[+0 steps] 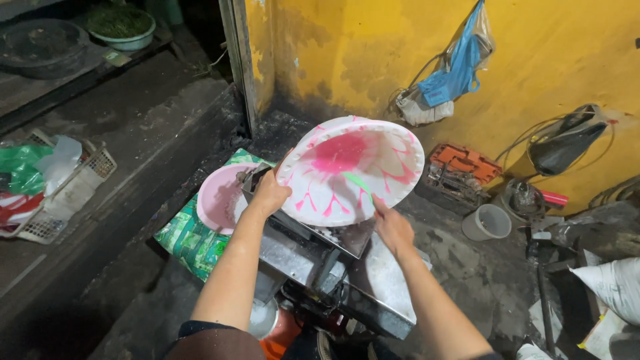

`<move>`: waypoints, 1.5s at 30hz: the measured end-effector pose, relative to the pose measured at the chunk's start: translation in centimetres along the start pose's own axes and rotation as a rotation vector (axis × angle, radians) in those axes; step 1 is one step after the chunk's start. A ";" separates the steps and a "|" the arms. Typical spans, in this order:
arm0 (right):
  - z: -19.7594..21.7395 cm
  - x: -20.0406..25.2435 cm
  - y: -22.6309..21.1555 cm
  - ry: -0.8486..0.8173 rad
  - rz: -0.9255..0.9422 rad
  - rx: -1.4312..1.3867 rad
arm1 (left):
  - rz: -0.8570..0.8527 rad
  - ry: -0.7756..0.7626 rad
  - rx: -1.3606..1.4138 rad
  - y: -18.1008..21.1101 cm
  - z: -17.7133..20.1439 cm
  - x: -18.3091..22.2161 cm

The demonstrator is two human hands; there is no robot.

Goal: The person stirs a white viscous mixture in a white bowl with a green spatula, then pours it into a metal grinder. They then stir a second batch in a pink bowl, add water from a green jug, and continue mixing.

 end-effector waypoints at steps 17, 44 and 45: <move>3.4 -6.9 2.5 0.346 -0.067 -0.905 | 0.005 -0.025 -0.036 0.1 -0.5 -1.3; -3.4 -0.4 0.6 0.132 0.106 0.265 | -0.068 -0.030 0.031 4.6 0.8 7.1; -5.1 -0.9 0.5 0.042 0.159 0.216 | -0.113 0.001 0.051 4.7 1.0 7.0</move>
Point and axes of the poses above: each hand's wrist, its own x-axis away from the middle knuckle, its own z-axis out of the back of the hand, y = z × x, the point moved 9 cm from there along -x, towards the middle knuckle, and after that the axes turned 9 degrees about x, right-handed, at the moved point
